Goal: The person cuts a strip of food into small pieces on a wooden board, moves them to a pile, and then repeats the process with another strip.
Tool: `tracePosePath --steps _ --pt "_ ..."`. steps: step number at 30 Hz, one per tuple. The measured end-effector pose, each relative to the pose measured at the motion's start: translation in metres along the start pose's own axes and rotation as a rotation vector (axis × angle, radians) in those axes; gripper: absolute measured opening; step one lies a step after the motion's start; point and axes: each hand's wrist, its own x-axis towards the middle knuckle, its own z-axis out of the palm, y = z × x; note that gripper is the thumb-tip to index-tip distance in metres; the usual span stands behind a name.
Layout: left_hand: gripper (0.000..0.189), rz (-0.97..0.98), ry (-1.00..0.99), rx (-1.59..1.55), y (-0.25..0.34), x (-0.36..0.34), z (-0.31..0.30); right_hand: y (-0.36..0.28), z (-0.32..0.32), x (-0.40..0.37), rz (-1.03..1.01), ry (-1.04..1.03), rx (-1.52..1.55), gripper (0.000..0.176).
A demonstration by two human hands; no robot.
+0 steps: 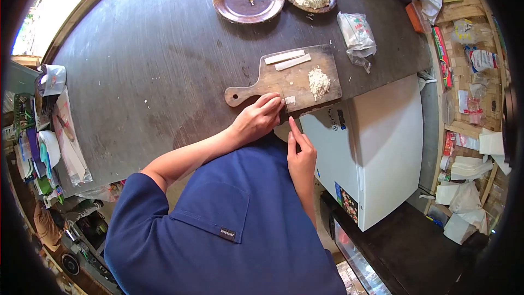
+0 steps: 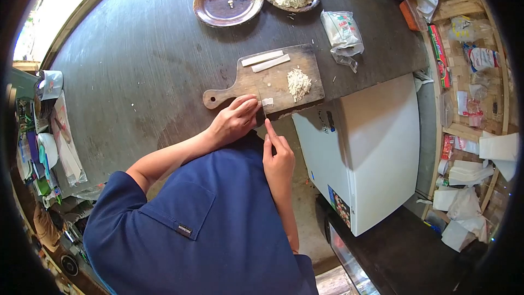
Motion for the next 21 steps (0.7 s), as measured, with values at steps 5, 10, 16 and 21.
tracePosePath --steps 5,10,16,21 --pt "0.043 -0.011 -0.003 -0.018 -0.001 0.0 0.001 0.002 0.013 0.022 -0.035 0.031 0.015 0.044" --pt "0.044 0.008 0.003 0.007 -0.003 -0.001 0.0 -0.007 0.002 0.02 -0.006 -0.01 0.005 0.041" --pt "0.047 -0.001 0.009 0.001 -0.001 -0.002 0.002 0.004 0.005 0.005 -0.026 0.023 0.017 0.044" --pt "0.046 0.038 -0.006 0.064 -0.001 -0.001 0.0 -0.008 0.004 0.021 -0.029 0.0 0.025 0.042"
